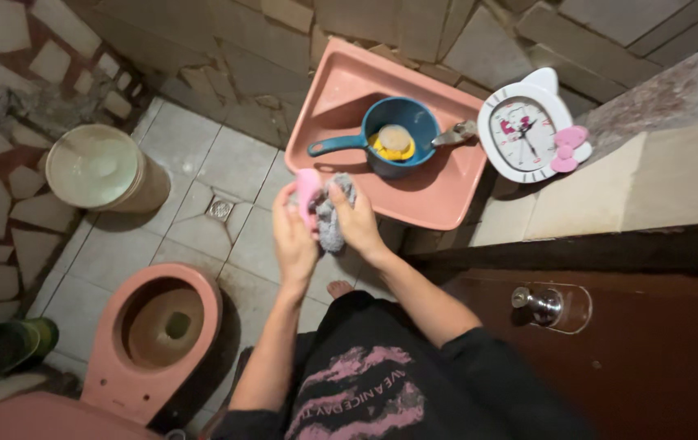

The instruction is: The person cleans a small bottle and a cloth by rubbing them together, applying a liquid, and rinsing them in a sink, then organizes several toiletries and toothbrushes into containers on a pink toilet tank and a nearby chair.

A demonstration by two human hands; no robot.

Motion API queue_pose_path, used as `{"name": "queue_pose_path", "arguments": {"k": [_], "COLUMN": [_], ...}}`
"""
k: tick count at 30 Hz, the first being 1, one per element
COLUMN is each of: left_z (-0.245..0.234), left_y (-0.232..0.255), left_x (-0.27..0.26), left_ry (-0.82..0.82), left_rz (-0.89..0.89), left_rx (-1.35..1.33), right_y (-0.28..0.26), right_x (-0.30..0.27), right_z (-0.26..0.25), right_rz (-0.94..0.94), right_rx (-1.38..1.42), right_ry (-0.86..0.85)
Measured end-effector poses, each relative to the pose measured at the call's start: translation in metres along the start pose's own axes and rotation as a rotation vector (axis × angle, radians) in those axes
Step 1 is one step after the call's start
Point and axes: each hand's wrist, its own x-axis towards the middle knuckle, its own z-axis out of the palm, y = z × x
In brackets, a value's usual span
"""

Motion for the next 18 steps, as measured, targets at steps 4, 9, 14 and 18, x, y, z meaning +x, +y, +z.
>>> {"name": "queue_pose_path", "arguments": {"k": [4, 9, 14, 18], "left_z": [0.012, 0.004, 0.001, -0.012], "left_y": [-0.006, -0.015, -0.016, -0.021], "left_x": [-0.011, -0.01, -0.03, -0.016], "left_ry": [-0.023, -0.168, -0.226, -0.311], "left_rz": [0.287, 0.392, 0.424, 0.45], "left_rx": [0.362, 0.833, 0.833, 0.564], "right_y": [-0.066, -0.073, -0.061, -0.076], "right_x": [-0.006, 0.011, 0.035, 0.04], "right_z": [0.017, 0.01, -0.005, -0.011], "right_rz": [-0.573, -0.689, 0.024, 0.24], "right_rx": [-0.198, -0.63, -0.421, 0.19], "right_ry": [0.028, -0.096, -0.164, -0.198]}}
